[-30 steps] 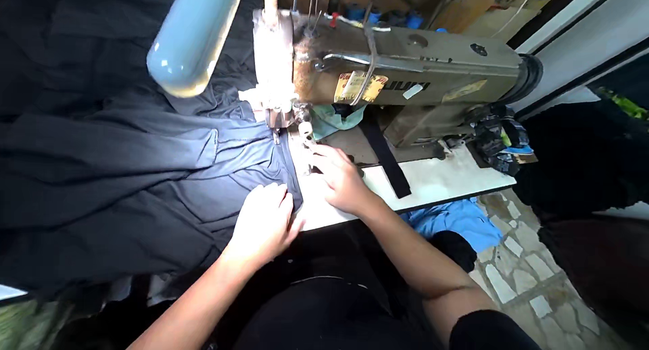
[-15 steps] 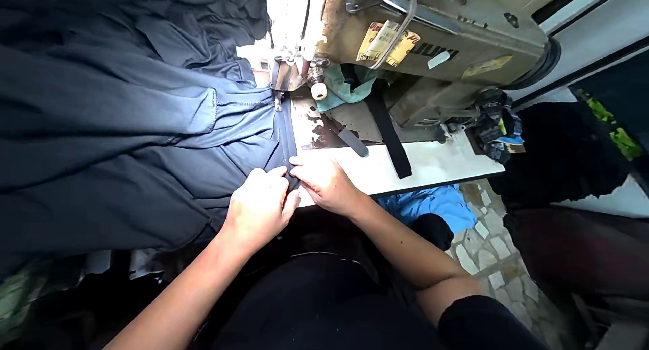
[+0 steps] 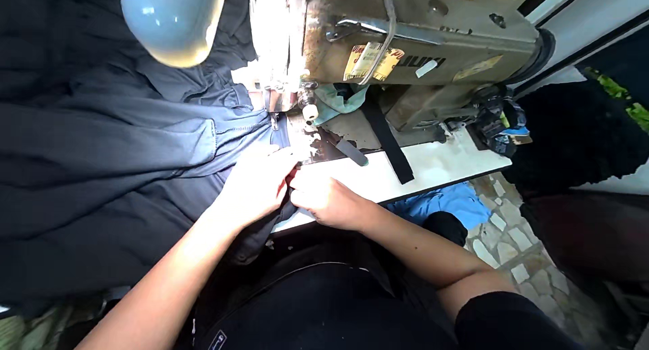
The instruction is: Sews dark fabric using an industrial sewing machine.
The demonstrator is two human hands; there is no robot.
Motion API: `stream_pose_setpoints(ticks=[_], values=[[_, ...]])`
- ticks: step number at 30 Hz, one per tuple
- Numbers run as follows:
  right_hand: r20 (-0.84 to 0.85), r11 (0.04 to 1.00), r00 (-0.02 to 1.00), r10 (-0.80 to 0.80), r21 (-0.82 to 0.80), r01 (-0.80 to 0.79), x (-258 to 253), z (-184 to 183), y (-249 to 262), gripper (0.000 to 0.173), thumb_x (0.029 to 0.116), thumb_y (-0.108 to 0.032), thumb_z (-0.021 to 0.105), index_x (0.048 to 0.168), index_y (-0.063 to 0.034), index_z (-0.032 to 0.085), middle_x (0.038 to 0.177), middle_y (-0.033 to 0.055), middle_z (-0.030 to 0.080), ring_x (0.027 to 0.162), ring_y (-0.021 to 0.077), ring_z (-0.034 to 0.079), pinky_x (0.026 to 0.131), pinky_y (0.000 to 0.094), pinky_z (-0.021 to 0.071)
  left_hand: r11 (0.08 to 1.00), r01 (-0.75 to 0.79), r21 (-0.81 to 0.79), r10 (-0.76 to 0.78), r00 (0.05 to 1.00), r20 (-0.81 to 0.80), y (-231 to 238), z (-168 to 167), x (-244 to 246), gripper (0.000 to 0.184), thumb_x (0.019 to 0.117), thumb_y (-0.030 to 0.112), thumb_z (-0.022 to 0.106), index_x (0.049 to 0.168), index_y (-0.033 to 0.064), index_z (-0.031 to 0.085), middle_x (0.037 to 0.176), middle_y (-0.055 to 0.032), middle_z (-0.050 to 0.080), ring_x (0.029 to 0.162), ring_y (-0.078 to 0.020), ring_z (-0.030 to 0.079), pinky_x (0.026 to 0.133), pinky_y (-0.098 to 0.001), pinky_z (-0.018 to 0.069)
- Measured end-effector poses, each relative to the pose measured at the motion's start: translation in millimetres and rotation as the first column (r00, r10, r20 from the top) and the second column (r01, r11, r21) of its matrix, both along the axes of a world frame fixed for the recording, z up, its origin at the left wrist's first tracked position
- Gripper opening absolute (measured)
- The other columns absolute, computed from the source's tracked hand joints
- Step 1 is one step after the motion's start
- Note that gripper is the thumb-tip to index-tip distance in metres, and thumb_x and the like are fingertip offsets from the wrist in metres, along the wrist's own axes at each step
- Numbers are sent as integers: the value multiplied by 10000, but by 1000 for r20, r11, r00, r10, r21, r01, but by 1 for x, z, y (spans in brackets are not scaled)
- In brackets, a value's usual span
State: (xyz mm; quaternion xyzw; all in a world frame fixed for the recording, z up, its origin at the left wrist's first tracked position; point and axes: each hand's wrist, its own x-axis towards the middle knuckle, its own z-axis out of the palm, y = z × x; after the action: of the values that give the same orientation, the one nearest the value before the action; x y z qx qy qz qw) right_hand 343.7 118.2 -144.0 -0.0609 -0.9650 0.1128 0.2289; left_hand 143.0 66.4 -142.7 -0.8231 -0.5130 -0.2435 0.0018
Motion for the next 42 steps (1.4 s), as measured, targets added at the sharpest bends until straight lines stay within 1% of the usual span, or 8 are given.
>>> stream_pose_setpoints(ticks=[2,10,16,18,24,30,33,42], values=[[31,1000,999,-10,-13,11,-1,2,-1,180,954,-7,579,837,-21,715,938,164,718,974,299,706,848,412,577,999,37,-20,-38,999,-6,6,-15,-5,492,908,173,456,1329,27,666,1371,-161,656,1290,-394,597,1098,-585,408],[89,998,996,-31,-47,35,-6,6,-5,201,1000,-33,530,886,-11,694,944,174,705,941,309,704,788,402,581,999,50,-12,-51,992,-113,5,-21,-22,519,976,256,362,1338,44,667,1429,-163,617,1339,-388,561,1117,-570,388],[120,997,992,-39,-66,47,-3,6,-6,194,1010,-29,510,928,8,681,956,200,690,975,351,692,827,432,572,993,22,-117,-39,988,-147,4,-15,-23,537,983,279,344,1390,112,651,1472,-126,593,1416,-430,473,1109,-672,337],[119,997,992,-46,-51,52,-2,5,-6,186,1009,-34,516,935,0,683,992,203,703,1000,351,700,836,436,580,995,22,-93,-34,991,-126,5,-17,-23,525,980,276,350,1362,115,672,1451,-117,613,1410,-425,482,1096,-671,343],[90,996,994,-62,-64,68,-6,5,-6,191,1000,-17,517,903,7,680,907,189,673,923,347,686,784,435,569,990,54,130,-57,998,17,9,-30,-28,429,961,267,433,1106,50,773,1091,-234,711,1136,-447,645,991,-638,444],[219,976,971,-97,-168,135,-10,15,-3,172,983,1,513,950,35,678,994,227,679,1034,388,670,870,492,545,994,44,95,-44,999,-1,17,-26,-32,441,941,263,427,1098,55,783,1052,-231,697,1073,-437,652,924,-621,474],[195,974,971,-137,-152,168,-13,11,2,129,934,12,559,934,24,687,946,215,680,983,387,686,807,509,562,998,27,56,-26,999,-23,22,-23,-34,454,946,269,426,1126,38,773,1081,-240,694,1105,-445,645,957,-630,466],[155,967,967,-203,-122,223,-24,1,23,171,944,-2,586,1046,-10,723,1110,195,711,1115,362,669,958,535,522,999,-29,42,31,998,-62,44,-21,-39,460,931,271,444,1151,19,759,1113,-251,688,1107,-464,645,929,-649,476]])
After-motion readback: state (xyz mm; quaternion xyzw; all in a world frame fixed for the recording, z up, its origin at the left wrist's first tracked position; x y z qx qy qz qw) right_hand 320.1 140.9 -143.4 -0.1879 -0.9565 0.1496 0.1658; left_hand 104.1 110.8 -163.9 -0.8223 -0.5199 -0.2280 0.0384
